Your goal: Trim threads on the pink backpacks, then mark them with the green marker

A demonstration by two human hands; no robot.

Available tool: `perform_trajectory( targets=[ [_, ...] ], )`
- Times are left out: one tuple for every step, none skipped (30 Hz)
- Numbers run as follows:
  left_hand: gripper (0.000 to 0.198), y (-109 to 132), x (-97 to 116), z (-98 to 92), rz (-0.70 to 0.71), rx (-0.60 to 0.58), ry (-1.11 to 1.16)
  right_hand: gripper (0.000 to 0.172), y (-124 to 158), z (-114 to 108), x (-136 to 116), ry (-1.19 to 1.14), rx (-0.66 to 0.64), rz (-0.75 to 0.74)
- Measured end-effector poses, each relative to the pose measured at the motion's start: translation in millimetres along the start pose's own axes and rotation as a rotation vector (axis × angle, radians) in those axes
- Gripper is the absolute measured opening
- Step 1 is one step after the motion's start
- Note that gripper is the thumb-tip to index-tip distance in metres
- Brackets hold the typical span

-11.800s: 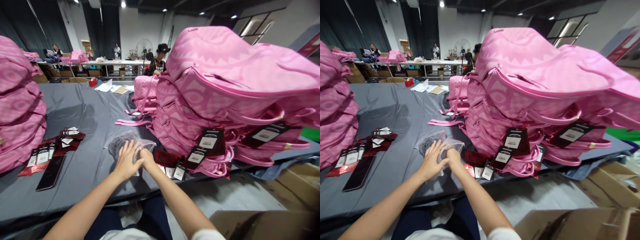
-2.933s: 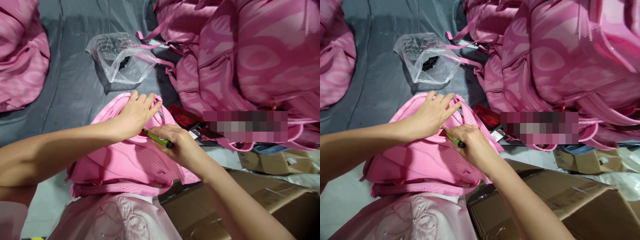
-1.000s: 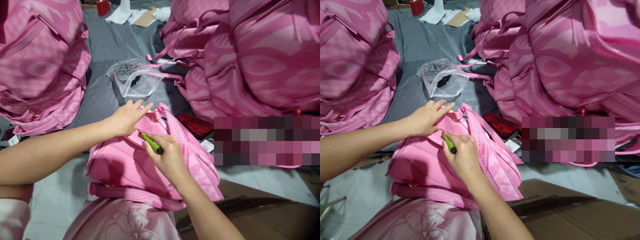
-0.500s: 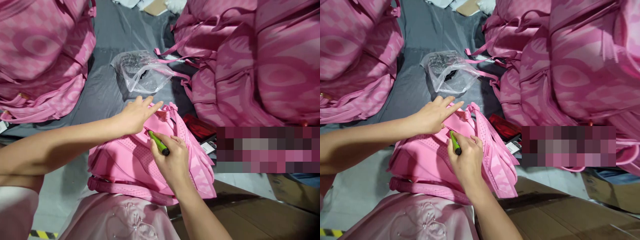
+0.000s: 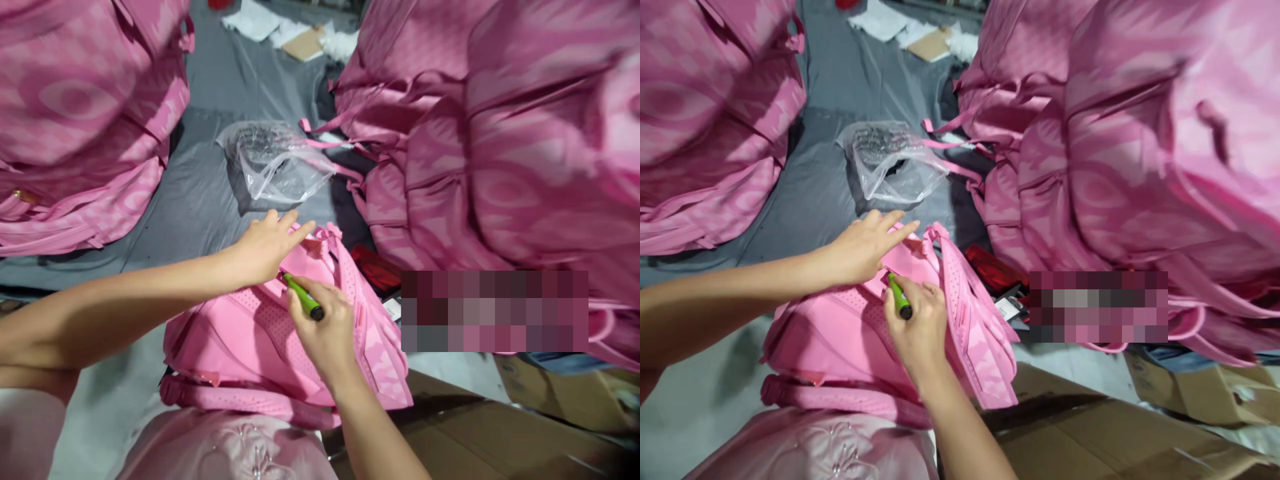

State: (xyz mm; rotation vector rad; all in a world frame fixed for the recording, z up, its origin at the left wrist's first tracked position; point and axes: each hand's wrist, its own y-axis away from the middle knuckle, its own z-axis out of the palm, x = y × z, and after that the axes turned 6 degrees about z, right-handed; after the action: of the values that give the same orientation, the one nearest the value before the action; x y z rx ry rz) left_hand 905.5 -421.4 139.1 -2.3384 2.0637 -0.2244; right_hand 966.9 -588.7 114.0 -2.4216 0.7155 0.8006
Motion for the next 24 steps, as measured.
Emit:
perform_trajectory(
  targets=[
    [0.085, 3, 1, -1.1, 0.001, 0.009, -0.002, 0.017, -1, -4, -4, -0.053, -0.045, 0.013],
    [0.084, 7, 2, -3.0, 0.004, 0.018, -0.010, 0.015, -2, -11, -8, -0.113, -0.108, 0.022],
    [0.084, 13, 5, -5.7, 0.008, 0.028, -0.025, 0.014, -3, -21, -14, -0.166, -0.162, 0.017],
    [0.086, 21, 8, -8.8, 0.010, 0.040, -0.045, 0.013, -5, -34, -19, -0.205, -0.177, -0.008],
    [0.089, 30, 12, -12.3, 0.007, 0.047, -0.069, 0.012, -10, -49, -23, -0.233, -0.125, -0.067],
    [0.092, 40, 16, -15.5, -0.002, 0.050, -0.092, 0.012, -17, -63, -25, -0.251, 0.005, -0.152],
    [0.094, 51, 21, -18.3, -0.017, 0.053, -0.114, 0.014, -28, -75, -24, -0.247, 0.174, -0.240],
    [0.096, 61, 25, -20.3, -0.038, 0.056, -0.133, 0.016, -43, -82, -20, -0.203, 0.318, -0.313],
    [0.095, 70, 29, -21.2, -0.063, 0.061, -0.149, 0.018, -63, -85, -13, -0.113, 0.414, -0.367],
    [0.093, 78, 31, -20.7, -0.092, 0.070, -0.167, 0.022, -86, -81, -3, 0.050, 0.413, -0.384],
    [0.091, 84, 32, -19.0, -0.116, 0.080, -0.182, 0.024, -111, -72, 7, 0.266, 0.238, -0.398],
    [0.090, 88, 32, -16.2, -0.135, 0.091, -0.194, 0.029, -137, -57, 18, 0.468, 0.036, -0.416],
    [0.091, 89, 31, -12.5, -0.148, 0.105, -0.204, 0.035, -162, -40, 27, 0.532, -0.071, -0.448],
    [0.092, 89, 29, -8.2, -0.152, 0.123, -0.211, 0.045, -185, -22, 33, 0.567, -0.133, -0.480],
    [0.093, 87, 26, -3.8, -0.150, 0.145, -0.215, 0.051, -204, -4, 37, 0.607, -0.172, -0.496],
    [0.094, 85, 23, 0.6, -0.146, 0.166, -0.215, 0.054, -218, 13, 39, 0.625, -0.193, -0.505],
    [0.095, 84, 21, 4.6, -0.138, 0.182, -0.211, 0.056, -226, 27, 41, 0.652, -0.212, -0.500],
    [0.095, 83, 19, 8.1, -0.136, 0.192, -0.203, 0.055, -228, 37, 41, 0.680, -0.235, -0.486],
    [0.096, 85, 17, 10.8, -0.135, 0.196, -0.188, 0.052, -225, 45, 42, 0.706, -0.263, -0.468],
    [0.095, 89, 15, 12.1, -0.137, 0.205, -0.165, 0.050, -217, 50, 44, 0.729, -0.298, -0.448],
    [0.094, 94, 12, 11.7, -0.130, 0.224, -0.126, 0.046, -206, 52, 46, 0.747, -0.337, -0.429],
    [0.090, 100, 6, 9.3, -0.106, 0.255, -0.060, 0.041, -195, 52, 48, 0.761, -0.377, -0.406],
    [0.084, 104, -4, 4.9, -0.070, 0.293, 0.041, 0.034, -184, 51, 51, 0.773, -0.415, -0.378],
    [0.074, 106, -18, -1.3, -0.032, 0.328, 0.176, 0.029, -175, 50, 53, 0.783, -0.445, -0.342]
  ],
)
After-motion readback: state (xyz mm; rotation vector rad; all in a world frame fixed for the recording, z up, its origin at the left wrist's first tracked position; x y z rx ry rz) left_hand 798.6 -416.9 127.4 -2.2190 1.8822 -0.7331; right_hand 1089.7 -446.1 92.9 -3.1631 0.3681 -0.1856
